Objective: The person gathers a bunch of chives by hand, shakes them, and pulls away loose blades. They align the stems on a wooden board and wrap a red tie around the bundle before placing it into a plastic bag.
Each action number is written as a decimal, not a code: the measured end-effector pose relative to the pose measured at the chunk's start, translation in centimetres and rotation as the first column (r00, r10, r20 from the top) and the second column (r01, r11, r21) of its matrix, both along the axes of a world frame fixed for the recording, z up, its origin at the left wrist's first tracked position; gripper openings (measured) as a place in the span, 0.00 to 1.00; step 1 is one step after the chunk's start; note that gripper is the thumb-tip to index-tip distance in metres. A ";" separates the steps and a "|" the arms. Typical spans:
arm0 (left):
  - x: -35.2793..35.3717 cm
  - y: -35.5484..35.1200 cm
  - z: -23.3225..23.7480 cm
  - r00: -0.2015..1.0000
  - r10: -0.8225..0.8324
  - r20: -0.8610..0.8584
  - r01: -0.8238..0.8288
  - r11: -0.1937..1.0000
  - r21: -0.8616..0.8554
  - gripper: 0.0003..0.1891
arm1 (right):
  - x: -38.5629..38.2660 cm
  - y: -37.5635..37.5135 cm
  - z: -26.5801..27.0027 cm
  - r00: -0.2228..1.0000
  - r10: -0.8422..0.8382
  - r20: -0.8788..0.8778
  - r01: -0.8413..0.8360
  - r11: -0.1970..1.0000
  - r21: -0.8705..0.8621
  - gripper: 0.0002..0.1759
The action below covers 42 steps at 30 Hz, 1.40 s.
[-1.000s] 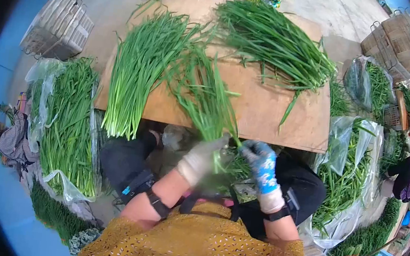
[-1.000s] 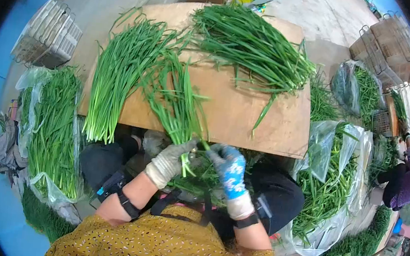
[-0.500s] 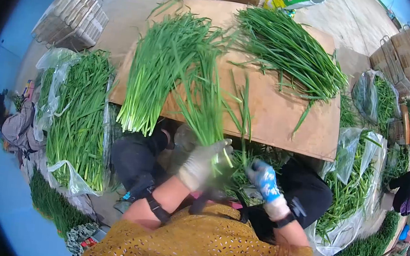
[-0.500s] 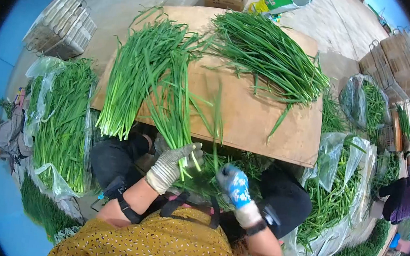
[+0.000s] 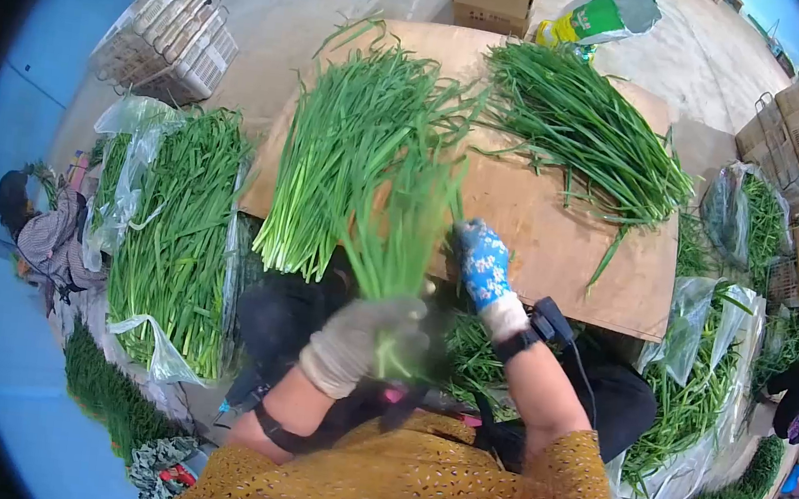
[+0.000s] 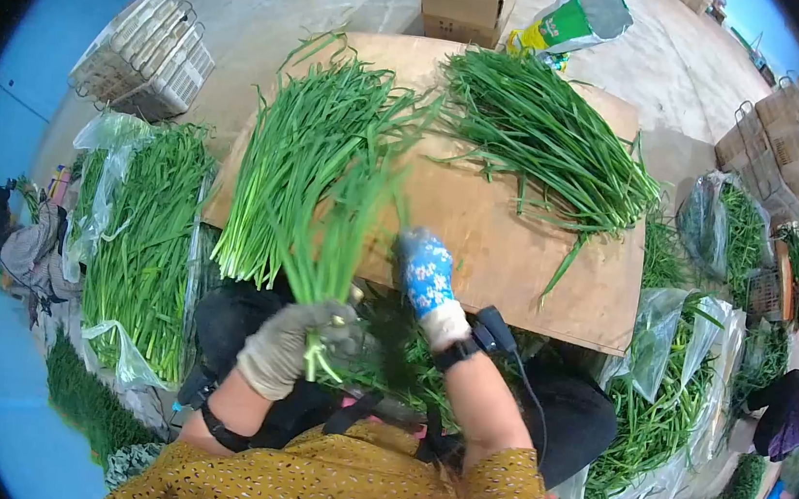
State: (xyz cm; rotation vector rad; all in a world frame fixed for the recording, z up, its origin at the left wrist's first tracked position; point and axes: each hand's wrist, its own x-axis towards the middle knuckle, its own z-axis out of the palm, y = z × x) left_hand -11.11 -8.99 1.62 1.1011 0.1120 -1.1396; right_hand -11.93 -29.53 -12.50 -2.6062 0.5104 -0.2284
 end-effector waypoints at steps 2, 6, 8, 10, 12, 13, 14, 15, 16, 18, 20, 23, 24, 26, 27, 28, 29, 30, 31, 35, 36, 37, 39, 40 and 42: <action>0.9 0.2 4.5 0.991 0.134 0.006 -0.133 0.989 -0.070 0.20 | -4.1 0.8 1.0 0.991 0.084 0.102 -0.090 0.994 0.053 0.06; 3.9 -1.7 6.4 0.988 0.150 0.024 -0.123 0.884 -0.450 0.19 | -15.0 3.5 -3.4 0.989 0.114 -0.096 -0.096 0.980 0.173 0.07; 4.6 -3.7 6.1 0.984 0.166 0.065 -0.134 0.928 -0.348 0.20 | -21.4 4.0 -6.6 0.845 0.318 -0.430 -0.369 0.929 -0.040 0.05; 4.7 -6.5 3.8 0.992 0.119 0.041 -0.100 0.942 -0.320 0.20 | -22.8 3.4 -7.2 0.536 0.315 -0.783 -0.365 0.923 0.121 0.08; 5.2 -8.7 -0.6 0.986 0.008 -0.164 -0.074 0.913 -0.402 0.20 | -20.0 2.8 -0.9 0.693 0.218 -0.688 -0.264 0.964 0.039 0.14; 4.9 -9.5 -3.0 0.976 -0.005 -0.220 -0.085 0.913 -0.399 0.19 | -19.1 2.4 1.2 0.872 0.117 -0.476 -0.142 0.990 -0.017 0.17; 4.4 -10.2 -5.2 0.961 -0.019 -0.274 -0.095 0.913 -0.396 0.19 | -18.2 2.4 3.0 0.997 -0.003 -0.082 0.008 0.999 0.053 0.21; 3.9 -11.0 -6.7 0.944 -0.035 -0.327 -0.102 0.914 -0.392 0.18 | -17.3 2.5 4.5 0.935 -0.169 0.313 0.118 0.977 0.176 0.25; 3.2 -11.4 -7.5 0.914 -0.016 -0.404 -0.143 0.922 -0.360 0.18 | -16.4 2.7 5.4 0.871 -0.206 0.446 0.163 0.978 0.133 0.26; 1.4 -12.0 -8.4 0.835 0.023 -0.550 -0.214 0.934 -0.286 0.17 | -14.6 3.2 6.7 0.688 -0.242 0.685 0.270 0.961 0.068 0.27; -0.1 -12.2 -9.0 0.832 -0.013 -0.554 -0.178 0.940 -0.290 0.15 | -12.2 3.1 6.9 0.629 -0.212 0.748 0.282 0.959 0.035 0.30; -2.5 -11.8 -9.1 0.862 -0.108 -0.495 -0.049 0.955 -0.292 0.11 | -9.1 2.6 5.9 0.641 -0.218 0.736 0.301 0.954 0.021 0.29; -3.2 -11.9 -8.6 0.881 -0.087 -0.465 -0.056 0.957 -0.285 0.10 | -8.8 2.6 5.2 0.653 -0.242 0.718 0.308 0.951 0.040 0.28; -3.4 -11.2 -9.4 0.916 -0.189 -0.353 0.038 0.918 -0.394 0.09 | -8.9 3.0 4.0 0.701 -0.264 0.662 0.320 0.947 0.040 0.26; -3.6 -10.8 -10.4 0.914 -0.176 -0.366 0.026 0.924 -0.380 0.09 | -9.3 3.3 3.5 0.736 -0.265 0.623 0.325 0.946 0.019 0.26; -4.1 -10.5 -11.4 0.910 -0.163 -0.380 0.013 0.930 -0.367 0.09 | -9.8 3.7 3.1 0.770 -0.266 0.581 0.329 0.944 -0.005 0.25; -4.6 -10.1 -11.9 0.906 -0.149 -0.397 -0.001 0.935 -0.354 0.10 | -10.4 4.1 2.8 0.778 -0.321 0.540 0.301 0.945 0.129 0.25; -4.9 -9.4 -10.9 0.953 -0.143 -0.268 0.084 0.972 -0.220 0.09 | -10.9 4.5 2.5 0.788 -0.371 0.491 0.273 0.926 0.263 0.26; -5.3 -8.7 -9.9 0.975 -0.168 -0.145 0.160 0.985 -0.065 0.09 | -11.3 4.9 2.1 0.798 -0.415 0.436 0.246 0.886 0.392 0.27; -9.0 -8.6 -18.1 0.991 -0.063 -0.121 0.051 0.993 -0.107 0.10 | -12.3 4.2 1.5 0.936 -0.331 -0.121 0.284 0.505 0.815 0.38; -9.7 -8.9 -20.1 0.988 -0.122 -0.090 0.122 0.992 -0.008 0.10 | -11.9 4.7 3.3 0.941 -0.310 -0.139 0.290 0.521 0.803 0.40; -10.5 -9.1 -22.1 0.981 -0.182 -0.067 0.188 0.978 0.091 0.09 | -12.1 4.6 2.3 0.956 -0.258 -0.143 0.267 0.554 0.789 0.40; -10.0 -8.3 -21.0 0.934 -0.353 0.055 0.355 0.934 -0.029 0.11 | -12.7 4.4 0.3 0.976 -0.152 -0.156 0.217 0.613 0.760 0.40; -9.7 -7.5 -20.1 0.896 -0.427 0.125 0.438 0.896 -0.078 0.12 | -13.0 4.6 0.4 0.979 -0.150 -0.141 0.200 0.543 0.815 0.39; -8.7 -5.4 -17.1 0.791 -0.543 0.282 0.595 0.790 -0.150 0.14 | -13.2 4.9 3.0 0.972 -0.154 -0.177 0.225 0.396 0.890 0.38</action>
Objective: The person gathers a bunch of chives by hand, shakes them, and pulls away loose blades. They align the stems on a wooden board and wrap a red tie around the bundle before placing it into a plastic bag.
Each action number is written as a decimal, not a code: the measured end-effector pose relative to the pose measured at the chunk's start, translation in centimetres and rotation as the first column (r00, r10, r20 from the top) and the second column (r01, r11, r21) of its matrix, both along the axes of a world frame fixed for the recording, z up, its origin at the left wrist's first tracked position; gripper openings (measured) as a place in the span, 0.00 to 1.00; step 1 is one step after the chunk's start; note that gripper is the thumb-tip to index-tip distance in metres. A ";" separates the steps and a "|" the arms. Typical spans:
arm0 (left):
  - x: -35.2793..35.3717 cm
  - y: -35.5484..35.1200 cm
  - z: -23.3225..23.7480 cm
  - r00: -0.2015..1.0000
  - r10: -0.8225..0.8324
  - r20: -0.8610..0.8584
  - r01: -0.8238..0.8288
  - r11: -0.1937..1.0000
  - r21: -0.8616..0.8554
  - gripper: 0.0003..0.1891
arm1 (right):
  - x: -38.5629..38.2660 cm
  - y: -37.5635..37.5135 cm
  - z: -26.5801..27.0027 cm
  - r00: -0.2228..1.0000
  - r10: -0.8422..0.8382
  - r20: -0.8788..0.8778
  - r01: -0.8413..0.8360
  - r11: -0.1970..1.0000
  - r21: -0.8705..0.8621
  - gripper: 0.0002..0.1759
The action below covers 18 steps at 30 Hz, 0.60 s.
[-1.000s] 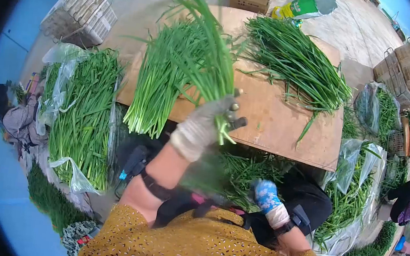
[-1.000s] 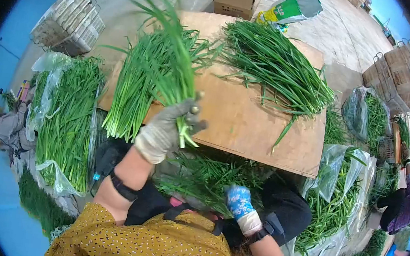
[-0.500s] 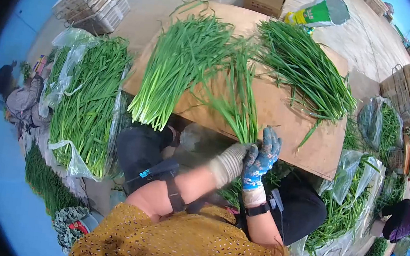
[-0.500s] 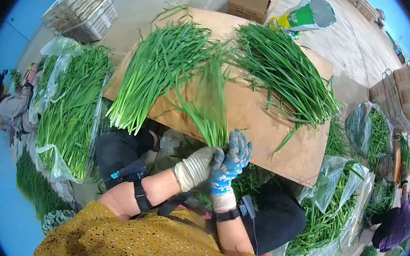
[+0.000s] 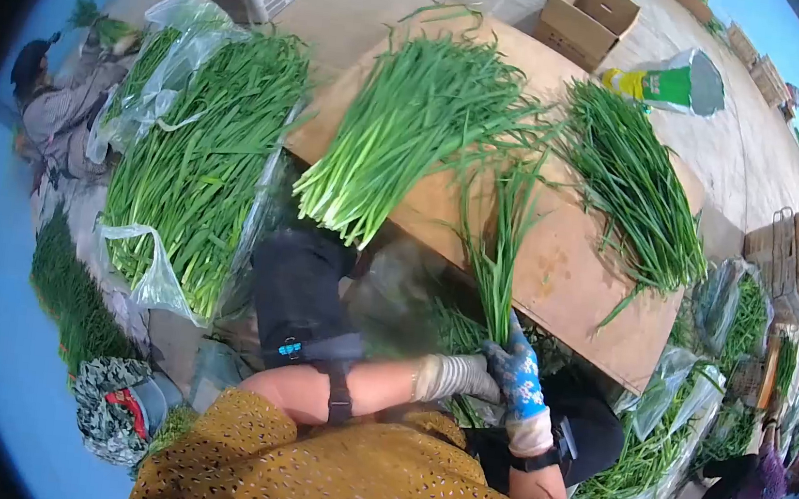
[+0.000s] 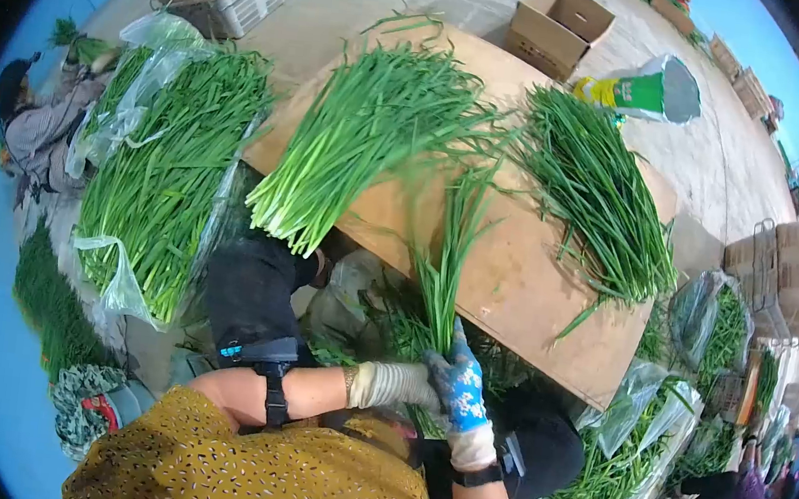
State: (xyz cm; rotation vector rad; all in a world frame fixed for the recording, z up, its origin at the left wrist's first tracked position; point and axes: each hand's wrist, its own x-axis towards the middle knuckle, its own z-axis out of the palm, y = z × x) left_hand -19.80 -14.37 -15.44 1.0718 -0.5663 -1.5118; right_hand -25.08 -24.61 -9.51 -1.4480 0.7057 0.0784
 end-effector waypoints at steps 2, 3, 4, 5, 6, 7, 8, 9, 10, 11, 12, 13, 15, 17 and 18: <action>2.2 2.2 4.6 0.997 -0.076 -0.026 0.077 0.997 0.025 0.15 | -0.5 -0.4 2.2 0.991 0.131 -0.013 -0.131 0.978 -0.165 0.39; 3.9 3.0 7.4 0.993 -0.058 -0.107 0.071 0.990 0.120 0.16 | -1.1 -0.8 2.7 0.970 0.239 -0.052 -0.239 0.880 -0.411 0.40; 5.3 3.0 8.4 0.994 0.040 -0.105 -0.012 0.966 0.257 0.15 | -1.9 -1.0 3.4 0.929 0.346 -0.128 -0.361 0.781 -0.510 0.41; 6.4 3.0 8.8 0.986 0.141 -0.092 -0.095 0.918 0.386 0.15 | -2.3 -0.7 4.7 0.873 0.439 -0.212 -0.472 0.652 -0.593 0.41; 7.4 2.9 7.9 0.957 0.203 -0.206 -0.120 0.927 0.354 0.14 | -2.6 0.0 5.5 0.854 0.445 -0.268 -0.513 0.641 -0.571 0.42; 8.2 2.2 7.4 0.936 0.299 -0.186 -0.259 0.943 0.211 0.15 | -2.5 0.6 6.7 0.834 0.445 -0.326 -0.550 0.631 -0.547 0.42; 8.9 1.2 7.1 0.903 0.389 -0.181 -0.385 0.921 0.060 0.16 | -1.6 1.5 9.9 0.817 0.423 -0.391 -0.574 0.661 -0.483 0.41; 10.1 1.4 9.3 0.862 0.470 -0.192 -0.493 0.865 -0.094 0.17 | -1.0 1.2 10.1 0.864 0.419 -0.280 -0.503 0.692 -0.518 0.40; 11.3 2.3 11.5 0.864 0.502 -0.039 -0.494 0.830 -0.261 0.21 | -0.5 0.4 10.4 0.899 0.406 -0.162 -0.425 0.723 -0.544 0.39; 13.9 2.7 15.0 0.878 0.469 0.097 -0.417 0.849 -0.326 0.23 | -0.1 0.0 10.7 0.922 0.385 -0.042 -0.341 0.756 -0.559 0.39; 16.5 3.1 18.6 0.866 0.445 0.230 -0.339 0.859 -0.384 0.26 | 1.3 0.3 12.2 0.993 0.115 -0.019 -0.115 0.939 -0.324 0.35; 18.7 3.0 20.5 0.868 0.427 0.252 -0.303 0.859 -0.412 0.27 | 4.3 0.8 15.2 0.999 0.009 -0.031 -0.014 0.984 -0.177 0.27; 22.6 4.0 23.9 0.858 0.476 0.192 -0.314 0.782 -0.538 0.26 | 9.4 1.7 17.9 0.978 -0.031 0.204 0.065 0.984 -0.166 0.19; 26.9 6.0 22.1 0.618 0.654 0.435 -0.442 0.748 -0.496 0.21 | 15.2 3.1 18.1 0.950 -0.150 0.275 0.215 0.952 -0.220 0.18; 28.9 7.3 21.1 0.486 0.668 0.564 -0.490 0.742 -0.457 0.19 | 18.2 3.8 17.1 0.909 -0.197 0.366 0.245 0.966 -0.087 0.18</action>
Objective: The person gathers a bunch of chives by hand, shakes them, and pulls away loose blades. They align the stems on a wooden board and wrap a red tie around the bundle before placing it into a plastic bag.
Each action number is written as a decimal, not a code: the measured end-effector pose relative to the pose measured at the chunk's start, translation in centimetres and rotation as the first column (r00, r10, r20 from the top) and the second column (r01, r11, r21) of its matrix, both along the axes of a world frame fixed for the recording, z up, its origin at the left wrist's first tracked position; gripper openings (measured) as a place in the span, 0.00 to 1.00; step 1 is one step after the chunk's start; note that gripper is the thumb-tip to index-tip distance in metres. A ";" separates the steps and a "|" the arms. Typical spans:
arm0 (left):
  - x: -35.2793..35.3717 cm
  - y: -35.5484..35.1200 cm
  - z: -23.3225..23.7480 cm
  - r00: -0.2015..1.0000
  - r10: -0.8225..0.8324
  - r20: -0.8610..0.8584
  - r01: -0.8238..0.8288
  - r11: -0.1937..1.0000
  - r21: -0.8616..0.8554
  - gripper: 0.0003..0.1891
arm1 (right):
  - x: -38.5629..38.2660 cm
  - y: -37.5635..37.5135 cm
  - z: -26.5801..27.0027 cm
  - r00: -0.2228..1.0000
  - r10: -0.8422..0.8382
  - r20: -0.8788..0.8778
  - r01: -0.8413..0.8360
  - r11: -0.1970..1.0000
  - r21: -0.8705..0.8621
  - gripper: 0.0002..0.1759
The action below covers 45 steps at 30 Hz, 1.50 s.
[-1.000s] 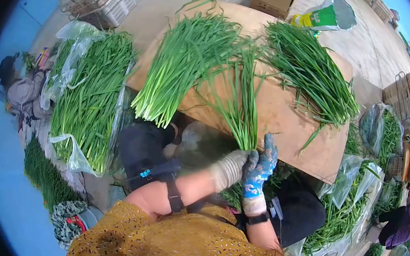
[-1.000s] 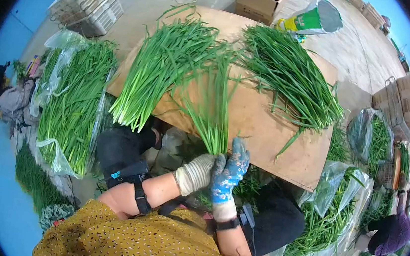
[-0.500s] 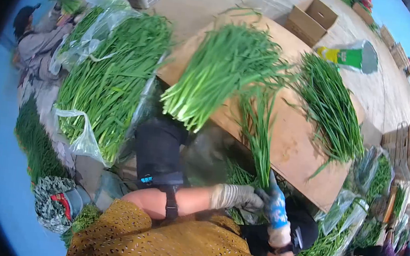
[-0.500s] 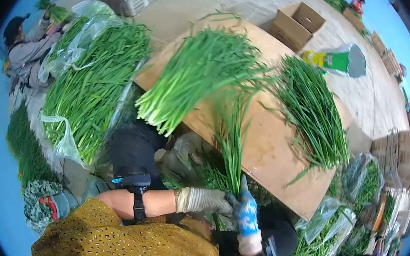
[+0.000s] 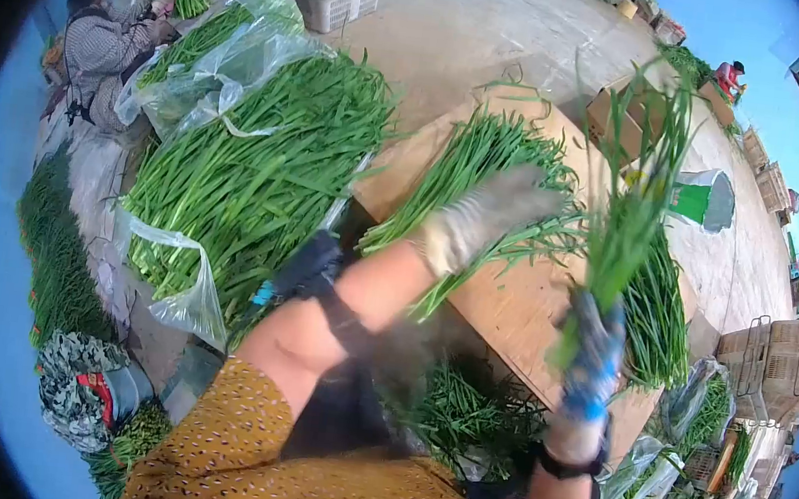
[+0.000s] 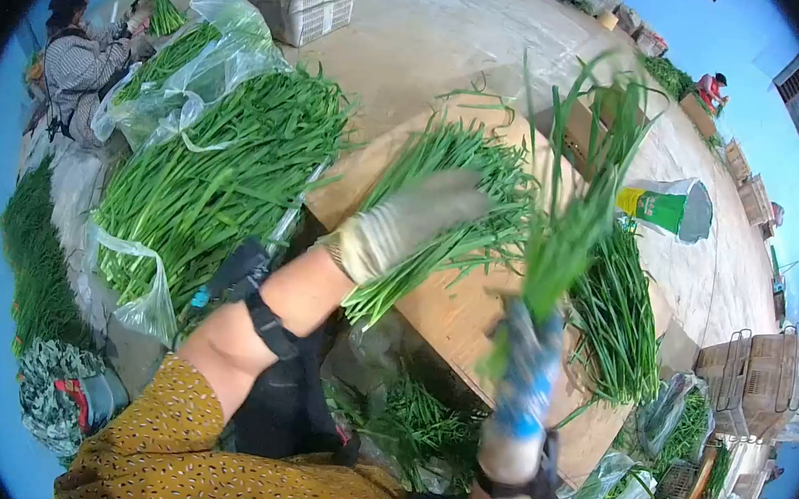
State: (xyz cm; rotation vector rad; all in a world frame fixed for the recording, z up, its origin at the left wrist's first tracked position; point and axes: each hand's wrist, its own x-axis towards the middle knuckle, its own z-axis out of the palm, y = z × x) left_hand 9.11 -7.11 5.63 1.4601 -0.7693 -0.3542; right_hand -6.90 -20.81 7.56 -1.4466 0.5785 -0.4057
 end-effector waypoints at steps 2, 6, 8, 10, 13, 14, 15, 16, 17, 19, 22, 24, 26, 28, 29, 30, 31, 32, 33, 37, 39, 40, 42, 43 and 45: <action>3.7 3.0 -2.4 0.974 0.208 -0.093 -0.178 0.949 0.259 0.18 | 5.6 2.0 -4.1 0.991 -0.012 0.133 -0.014 0.982 0.188 0.21; 7.7 6.7 -11.1 0.897 0.438 -0.056 -0.284 0.671 0.685 0.44 | 11.0 9.1 -14.8 0.994 0.040 0.100 -0.075 0.921 0.383 0.36; 7.8 6.8 -13.0 0.882 0.426 -0.200 -0.193 0.716 0.671 0.46 | 11.2 11.1 -16.3 0.995 0.089 -0.047 -0.071 0.950 0.306 0.42; 7.9 6.5 -11.9 0.918 0.313 -0.245 -0.068 0.731 0.679 0.53 | 11.2 12.0 -17.1 0.988 0.108 -0.109 -0.081 0.970 0.228 0.45; 7.2 5.3 -10.9 0.956 0.213 -0.202 0.008 0.669 0.744 0.64 | 11.9 12.2 -20.1 0.975 0.180 -0.128 -0.171 0.982 0.075 0.42; 7.3 4.5 -10.9 0.976 0.174 -0.128 -0.008 0.620 0.785 0.65 | 11.9 12.3 -19.8 0.965 0.221 -0.144 -0.221 0.975 0.017 0.39; 7.3 4.0 -11.1 0.990 0.130 -0.056 -0.028 0.570 0.821 0.67 | 11.6 12.2 -19.7 0.941 0.301 -0.156 -0.310 0.950 -0.037 0.32; 7.2 3.8 -11.4 0.985 0.150 -0.088 -0.003 0.517 0.856 0.71 | 11.1 12.2 -19.5 0.909 0.378 -0.173 -0.397 0.914 -0.088 0.25; 7.0 3.8 -10.6 0.986 0.147 -0.084 0.005 0.470 0.883 0.71 | 10.2 11.4 -18.1 0.905 0.418 -0.076 -0.411 0.907 0.094 0.24; 6.8 3.7 -9.8 0.987 0.139 -0.078 0.021 0.373 0.928 0.73 | 8.4 9.8 -15.2 0.900 0.424 0.098 -0.420 0.786 0.453 0.22; 6.4 3.4 -10.1 0.984 0.180 -0.018 -0.045 0.340 0.939 0.72 | 5.7 5.3 -11.8 0.951 0.189 -0.243 -0.186 0.982 0.037 0.22; 5.9 3.4 -10.4 0.979 0.203 -0.004 -0.068 0.343 0.937 0.72 | 5.4 2.6 -13.9 0.926 0.103 -0.362 -0.053 0.988 0.145 0.23; 5.6 3.0 -10.1 0.973 0.231 -0.015 -0.069 0.349 0.935 0.73 | 6.7 1.4 -18.4 0.923 0.126 -0.365 -0.085 0.988 0.125 0.22; 5.3 2.9 -10.4 0.974 0.225 -0.008 -0.072 0.345 0.936 0.73 | 8.2 1.6 -21.9 0.946 0.230 -0.227 -0.217 0.973 0.081 0.20; 5.1 2.9 -10.6 0.974 0.228 -0.006 -0.074 0.340 0.937 0.73 | 9.0 2.2 -21.7 0.956 0.244 -0.164 -0.218 0.963 0.159 0.20; 4.8 3.0 -10.3 0.977 0.213 -0.010 -0.061 0.326 0.943 0.75 | 10.0 2.8 -21.5 0.963 0.251 -0.100 -0.222 0.946 0.236 0.21; 4.6 3.0 -10.0 0.981 0.196 -0.012 -0.051 0.313 0.948 0.77 | 10.8 3.3 -21.1 0.968 0.249 -0.033 -0.227 0.924 0.309 0.21; 4.6 2.9 -9.7 0.984 0.177 -0.013 -0.042 0.302 0.952 0.79 | 11.8 3.6 -21.7 0.973 0.225 -0.053 -0.194 0.919 0.344 0.22; 4.5 2.7 -9.7 0.982 0.188 0.010 -0.065 0.288 0.956 0.79 | 12.1 3.7 -22.3 0.979 0.191 -0.067 -0.162 0.937 0.308 0.22; 4.0 2.2 -9.2 0.976 0.216 0.027 -0.076 0.219 0.973 0.79 | 11.7 4.0 -23.5 0.985 0.159 -0.062 -0.128 0.928 0.351 0.22; 3.8 2.1 -8.9 0.969 0.242 0.053 -0.106 0.210 0.972 0.76 | 11.5 3.0 -22.7 0.977 0.211 -0.035 -0.181 0.902 0.392 0.22; 3.7 2.1 -9.3 0.961 0.264 0.083 -0.143 0.220 0.965 0.74 | 10.8 2.4 -22.2 0.968 0.235 -0.094 -0.191 0.921 0.339 0.20; 3.9 2.1 -9.5 0.953 0.292 0.080 -0.151 0.229 0.962 0.71 | 9.6 1.8 -20.4 0.979 0.192 -0.071 -0.136 0.870 0.473 0.20; 3.9 2.1 -9.3 0.952 0.295 0.082 -0.150 0.214 0.965 0.71 | 8.7 1.6 -19.6 0.984 0.168 -0.067 -0.106 0.837 0.537 0.20; 3.5 1.9 -8.1 0.951 0.298 0.086 -0.147 0.188 0.971 0.71 | 7.6 0.6 -21.0 0.986 0.166 -0.017 -0.127 0.812 0.570 0.19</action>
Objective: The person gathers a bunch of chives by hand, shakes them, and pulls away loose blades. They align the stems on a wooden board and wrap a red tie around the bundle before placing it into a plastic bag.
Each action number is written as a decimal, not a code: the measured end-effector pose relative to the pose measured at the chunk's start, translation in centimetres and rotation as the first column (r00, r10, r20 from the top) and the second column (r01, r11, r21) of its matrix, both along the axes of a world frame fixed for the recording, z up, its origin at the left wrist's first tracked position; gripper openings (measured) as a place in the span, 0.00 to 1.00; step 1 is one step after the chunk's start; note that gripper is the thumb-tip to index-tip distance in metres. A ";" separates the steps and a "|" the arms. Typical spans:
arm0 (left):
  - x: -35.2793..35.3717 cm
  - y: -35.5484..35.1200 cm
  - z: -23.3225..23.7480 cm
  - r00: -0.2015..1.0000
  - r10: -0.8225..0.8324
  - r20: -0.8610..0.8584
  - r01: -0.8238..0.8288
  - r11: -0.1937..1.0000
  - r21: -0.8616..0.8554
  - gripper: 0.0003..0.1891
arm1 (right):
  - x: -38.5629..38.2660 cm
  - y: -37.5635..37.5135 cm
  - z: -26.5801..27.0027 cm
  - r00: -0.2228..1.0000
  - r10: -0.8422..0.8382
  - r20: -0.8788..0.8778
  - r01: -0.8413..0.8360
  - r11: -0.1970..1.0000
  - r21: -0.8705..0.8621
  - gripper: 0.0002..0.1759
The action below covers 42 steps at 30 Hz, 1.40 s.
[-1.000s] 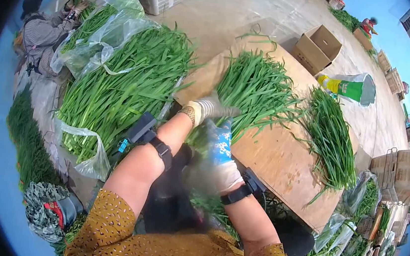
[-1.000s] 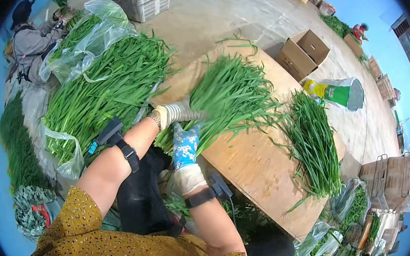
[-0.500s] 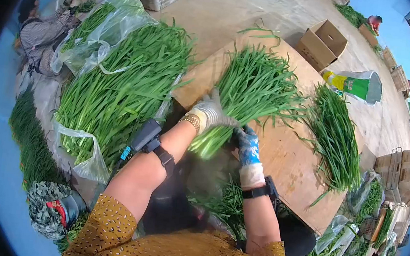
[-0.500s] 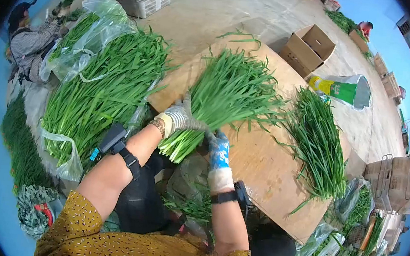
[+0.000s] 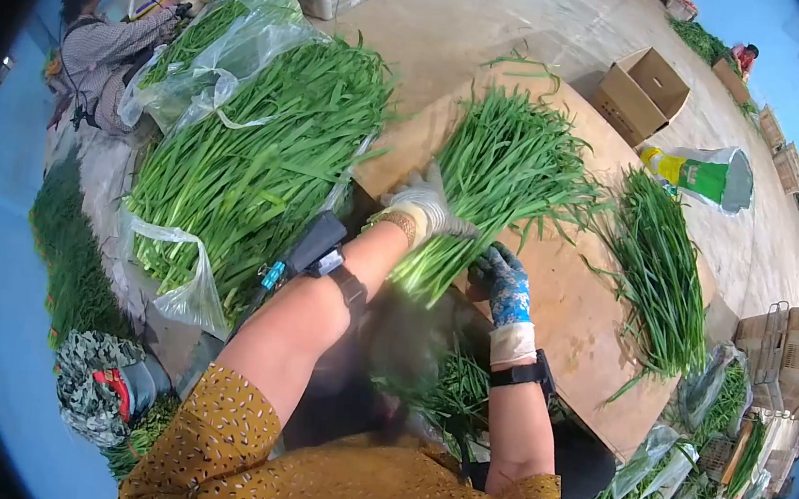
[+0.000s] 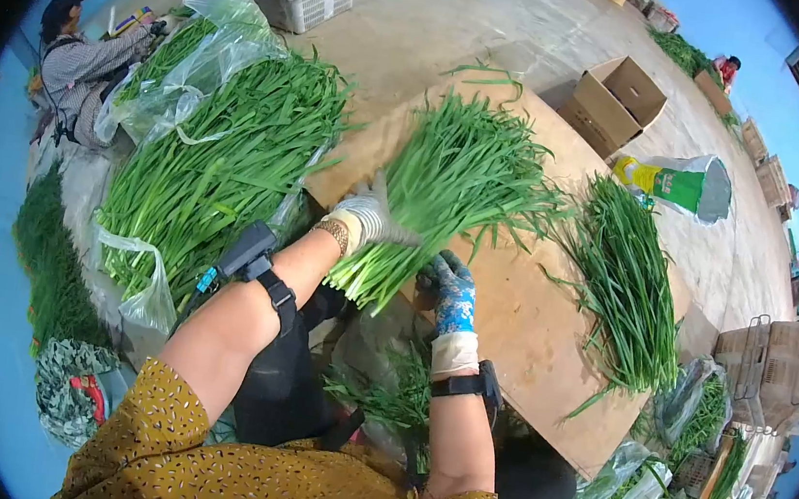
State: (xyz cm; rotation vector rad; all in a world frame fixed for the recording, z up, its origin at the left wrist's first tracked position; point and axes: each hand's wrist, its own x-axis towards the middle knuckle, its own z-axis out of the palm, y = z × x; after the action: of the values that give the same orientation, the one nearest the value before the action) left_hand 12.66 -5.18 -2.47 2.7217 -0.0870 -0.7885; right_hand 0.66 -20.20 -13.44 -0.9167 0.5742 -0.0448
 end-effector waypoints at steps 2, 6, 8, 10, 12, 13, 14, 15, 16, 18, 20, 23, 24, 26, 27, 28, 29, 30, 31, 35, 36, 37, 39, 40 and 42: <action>0.0 0.4 0.4 1.000 0.005 -0.014 -0.006 0.999 -0.049 0.72 | -1.0 -0.5 -0.5 0.999 -0.023 0.033 0.021 0.999 0.044 0.18; 0.5 2.3 0.7 0.999 0.049 0.016 -0.044 0.975 -0.219 0.71 | -2.9 -1.9 -1.5 0.999 0.010 0.051 -0.011 1.000 0.018 0.20; 0.5 4.9 1.2 0.993 0.085 0.085 -0.046 0.922 -0.384 0.69 | -4.0 -2.2 0.5 0.999 0.034 -0.012 -0.036 0.986 -0.164 0.20; -3.4 7.9 4.4 0.886 0.053 0.460 0.147 0.910 -0.388 0.54 | -4.9 -2.3 2.6 1.000 0.030 0.009 -0.026 0.958 -0.285 0.21; -7.9 12.4 6.9 0.738 0.102 0.667 0.293 0.842 -0.453 0.45 | -4.4 -0.6 6.0 0.995 0.006 0.096 0.042 0.869 -0.492 0.20; -9.8 14.5 6.9 0.738 0.127 0.663 0.242 0.867 -0.435 0.40 | -3.8 0.2 7.8 0.992 0.030 0.120 0.035 0.864 -0.503 0.18; -11.5 16.3 6.9 0.737 0.145 0.660 0.201 0.885 -0.420 0.35 | -2.8 1.5 9.3 0.988 0.040 0.148 0.042 0.857 -0.514 0.17; -13.3 18.0 6.8 0.676 0.161 0.719 0.189 0.905 -0.381 0.26 | -2.0 3.4 10.7 0.981 0.103 0.165 0.002 0.844 -0.536 0.17; -14.5 19.8 6.7 0.610 0.136 0.780 0.232 0.911 -0.340 0.17 | -1.5 4.8 12.0 0.970 0.154 0.187 -0.024 0.829 -0.559 0.16; -16.0 23.7 6.9 0.545 0.007 0.838 0.247 0.954 -0.168 0.11 | -0.5 8.7 13.9 0.930 0.310 0.199 -0.142 0.800 -0.583 0.15; -17.2 27.6 7.2 0.557 -0.213 0.803 0.262 0.962 0.073 0.11 | 0.1 13.9 15.6 0.835 0.518 0.188 -0.333 0.746 -0.577 0.15; -18.9 33.1 7.0 0.537 -0.453 0.712 0.316 0.890 0.328 0.11 | 0.4 20.7 14.2 0.657 0.731 0.185 -0.402 0.547 -0.734 0.14; -19.3 34.4 7.0 0.523 -0.518 0.677 0.339 0.855 0.392 0.11 | 0.4 22.6 13.4 0.593 0.788 0.168 -0.322 0.423 -0.847 0.16; -20.4 36.5 7.0 0.773 -0.409 0.485 0.203 0.883 0.423 0.10 | -0.7 26.2 12.8 0.483 0.857 0.180 -0.163 0.290 -0.943 0.14; -20.9 38.9 4.9 0.816 -0.358 0.455 0.163 0.896 0.413 0.10 | -1.9 27.9 13.8 0.471 0.871 0.143 -0.180 0.253 -0.951 0.13; -21.2 40.4 3.6 0.855 -0.302 0.422 0.122 0.907 0.403 0.10 | -2.6 29.2 13.7 0.384 0.905 0.182 -0.080 0.229 -0.970 0.14; -22.2 40.4 6.0 0.895 -0.323 0.307 0.167 0.882 0.440 0.11 | -3.6 30.5 13.4 0.386 0.919 0.086 -0.116 0.141 -0.983 0.14; -22.8 42.6 3.3 0.923 -0.217 0.319 0.087 0.923 0.375 0.11 | -4.4 31.3 13.1 0.385 0.923 -0.009 -0.152 0.053 -0.987 0.14; -23.6 45.8 -0.9 0.939 -0.107 0.326 0.001 0.951 0.310 0.12 | -4.9 31.6 11.7 0.402 0.915 0.044 -0.196 0.132 -0.972 0.13; -25.6 51.8 -9.5 0.852 0.372 0.368 -0.311 0.926 -0.216 0.12 | -4.7 31.9 11.0 0.591 0.803 0.077 -0.662 0.537 -0.523 0.10; -25.4 50.4 -8.7 0.760 0.594 0.262 -0.437 0.766 -0.471 0.12 | -4.5 31.5 11.9 0.638 0.770 -0.012 -0.751 0.618 -0.233 0.09; -25.1 48.9 -7.3 0.638 0.763 0.097 -0.523 0.523 -0.674 0.12 | -3.6 31.2 11.2 0.703 0.708 0.065 -0.711 0.702 0.043 0.10; -23.0 45.6 3.0 0.432 0.895 0.110 -0.727 0.418 -0.544 0.12 | -2.6 31.2 14.2 0.751 0.660 0.029 -0.658 0.751 -0.042 0.12; -21.9 45.3 6.3 0.321 0.938 0.128 -0.808 0.342 -0.479 0.12 | -2.0 31.1 14.8 0.773 0.634 0.002 -0.633 0.773 -0.039 0.13; -19.5 46.4 7.0 0.289 0.742 0.605 -0.575 0.639 -0.510 0.14 | -0.8 31.1 14.6 0.757 0.653 0.016 -0.653 0.758 -0.016 0.17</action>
State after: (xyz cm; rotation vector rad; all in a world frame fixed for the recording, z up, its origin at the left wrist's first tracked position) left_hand -6.87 41.18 4.53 2.2979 0.7267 0.6719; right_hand -0.18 10.87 1.11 -1.0848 0.2042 0.5826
